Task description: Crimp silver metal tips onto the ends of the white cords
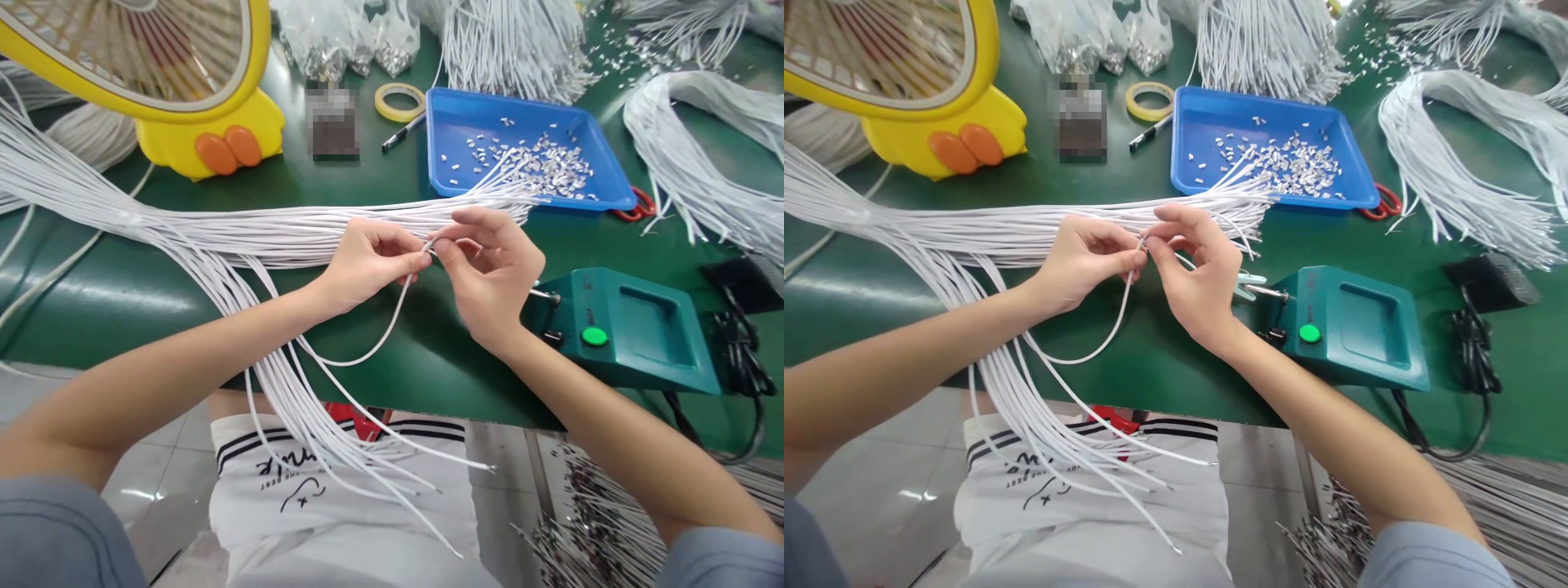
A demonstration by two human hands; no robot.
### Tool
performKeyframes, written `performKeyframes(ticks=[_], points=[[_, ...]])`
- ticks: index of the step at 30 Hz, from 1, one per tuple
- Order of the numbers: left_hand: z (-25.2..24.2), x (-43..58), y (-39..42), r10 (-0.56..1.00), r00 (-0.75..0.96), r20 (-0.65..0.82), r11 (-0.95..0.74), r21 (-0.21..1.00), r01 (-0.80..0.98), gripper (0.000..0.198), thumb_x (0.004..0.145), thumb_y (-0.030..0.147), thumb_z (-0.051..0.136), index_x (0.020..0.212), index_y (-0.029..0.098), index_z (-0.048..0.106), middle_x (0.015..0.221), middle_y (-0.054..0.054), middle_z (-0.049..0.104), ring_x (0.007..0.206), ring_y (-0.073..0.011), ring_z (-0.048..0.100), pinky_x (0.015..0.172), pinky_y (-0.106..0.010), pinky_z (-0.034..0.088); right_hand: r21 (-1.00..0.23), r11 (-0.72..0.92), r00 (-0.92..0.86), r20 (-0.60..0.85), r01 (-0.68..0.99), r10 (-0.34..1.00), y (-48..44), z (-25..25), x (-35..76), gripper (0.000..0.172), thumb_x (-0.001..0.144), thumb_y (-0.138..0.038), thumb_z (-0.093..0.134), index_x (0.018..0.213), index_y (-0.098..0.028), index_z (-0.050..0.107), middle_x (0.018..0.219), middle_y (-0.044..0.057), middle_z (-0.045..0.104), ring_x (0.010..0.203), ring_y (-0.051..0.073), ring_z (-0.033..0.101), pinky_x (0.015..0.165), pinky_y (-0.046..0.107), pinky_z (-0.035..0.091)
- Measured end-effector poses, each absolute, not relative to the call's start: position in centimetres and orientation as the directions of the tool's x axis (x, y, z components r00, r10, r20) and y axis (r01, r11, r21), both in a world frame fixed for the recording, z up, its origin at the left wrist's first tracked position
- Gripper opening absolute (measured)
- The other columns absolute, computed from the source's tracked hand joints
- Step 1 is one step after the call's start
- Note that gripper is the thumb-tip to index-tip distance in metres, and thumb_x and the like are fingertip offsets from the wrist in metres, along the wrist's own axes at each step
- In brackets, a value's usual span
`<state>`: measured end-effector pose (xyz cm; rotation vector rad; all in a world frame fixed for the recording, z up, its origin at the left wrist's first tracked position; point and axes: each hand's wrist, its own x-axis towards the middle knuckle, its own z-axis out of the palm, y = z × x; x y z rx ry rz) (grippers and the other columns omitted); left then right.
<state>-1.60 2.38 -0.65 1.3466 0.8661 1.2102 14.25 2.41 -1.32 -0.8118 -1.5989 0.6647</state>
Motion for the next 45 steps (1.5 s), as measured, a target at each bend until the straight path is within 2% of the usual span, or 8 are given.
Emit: performKeyframes(ticks=[9, 12, 15, 19, 25, 29, 35, 45], points=[[-1.2, -1.9, 2.1, 0.849, 0.269, 0.454, -0.498, 0.859, 0.122, 0.031, 0.087, 0.041, 0.064, 0.073, 0.013, 0.070, 0.064, -0.004, 0.067, 0.056, -0.0118, 0.059, 0.056, -0.024, 0.048, -0.794, 0.561, -0.118, 0.550, 0.235, 0.827, 2.2, -0.2, 14.3, 0.017, 0.078, -0.017, 0.065, 0.090, -0.025, 0.055, 0.079, -0.003, 0.060, 0.070, 0.012, 0.059, 0.065, 0.030, 0.053], [-1.3, -3.1, 3.1, 0.668, 0.317, 0.673, -0.738, 0.547, 0.395, 0.023, 0.091, 0.031, 0.057, 0.078, 0.019, 0.072, 0.073, -0.006, 0.070, 0.068, -0.0151, 0.061, 0.068, -0.030, 0.047, -0.980, 0.187, -0.157, 0.196, -0.073, 0.968, 2.2, 0.8, 14.1, 0.026, 0.070, -0.018, 0.071, 0.081, -0.025, 0.048, 0.070, -0.006, 0.055, 0.064, 0.011, 0.055, 0.061, 0.026, 0.052], [-1.2, -4.7, 4.4, 0.541, 0.460, 0.704, -0.821, 0.324, 0.470, 0.024, 0.093, 0.029, 0.052, 0.083, 0.023, 0.072, 0.079, -0.006, 0.072, 0.076, -0.0172, 0.062, 0.073, -0.032, 0.046, -0.891, -0.341, -0.322, -0.242, -0.300, 0.915, 2.3, 1.4, 13.8, 0.034, 0.061, -0.014, 0.074, 0.080, -0.023, 0.048, 0.068, -0.006, 0.056, 0.063, 0.009, 0.057, 0.057, 0.021, 0.051], [-0.9, -5.2, 4.6, 0.513, 0.484, 0.709, -0.853, 0.356, 0.381, 0.019, 0.090, 0.028, 0.055, 0.084, 0.022, 0.072, 0.081, -0.007, 0.071, 0.075, -0.0163, 0.062, 0.071, -0.030, 0.046, -0.734, -0.572, -0.511, -0.355, -0.366, 0.783, 2.0, 1.8, 13.6, 0.029, 0.062, -0.011, 0.069, 0.086, -0.020, 0.055, 0.070, -0.004, 0.057, 0.063, 0.008, 0.056, 0.051, 0.017, 0.047], [1.4, -3.1, 2.4, 0.912, 0.287, 0.295, -0.283, 0.956, -0.084, 0.017, 0.076, 0.026, 0.070, 0.066, 0.013, 0.067, 0.059, -0.002, 0.063, 0.047, -0.0078, 0.051, 0.048, -0.021, 0.042, -0.984, 0.144, -0.165, 0.160, -0.103, 0.973, 1.9, 2.2, 14.1, 0.019, 0.074, -0.020, 0.064, 0.092, -0.022, 0.058, 0.079, -0.002, 0.061, 0.071, 0.011, 0.059, 0.059, 0.023, 0.053], [2.2, -3.1, 2.4, 0.849, 0.527, -0.041, 0.276, 0.884, -0.376, 0.017, 0.068, 0.023, 0.077, 0.067, 0.009, 0.067, 0.059, -0.002, 0.064, 0.042, -0.0035, 0.050, 0.041, -0.014, 0.040, -0.678, 0.614, -0.189, 0.595, 0.403, 0.781, 2.1, 1.9, 14.7, 0.032, 0.082, -0.020, 0.058, 0.114, -0.025, 0.062, 0.098, 0.004, 0.066, 0.087, 0.017, 0.063, 0.064, 0.029, 0.055], [1.5, -3.1, 2.8, 0.837, 0.539, -0.093, 0.376, 0.814, -0.443, 0.011, 0.076, 0.011, 0.072, 0.068, 0.006, 0.068, 0.058, -0.002, 0.062, 0.042, -0.0009, 0.050, 0.042, -0.009, 0.042, -0.228, 0.710, -0.428, 0.664, 0.666, 0.614, 2.7, 1.7, 15.6, 0.025, 0.091, -0.025, 0.054, 0.110, -0.032, 0.069, 0.110, 0.007, 0.070, 0.101, 0.025, 0.061, 0.081, 0.041, 0.052], [1.2, -2.5, 2.2, 0.809, 0.578, -0.103, 0.384, 0.838, -0.388, 0.015, 0.072, 0.020, 0.078, 0.073, 0.008, 0.070, 0.064, -0.003, 0.065, 0.047, -0.0035, 0.051, 0.046, -0.014, 0.044, -0.270, 0.752, -0.387, 0.725, 0.601, 0.570, 2.9, 1.3, 15.5, 0.022, 0.093, -0.027, 0.051, 0.077, -0.027, 0.066, 0.082, 0.005, 0.069, 0.084, 0.023, 0.060, 0.079, 0.040, 0.049]])
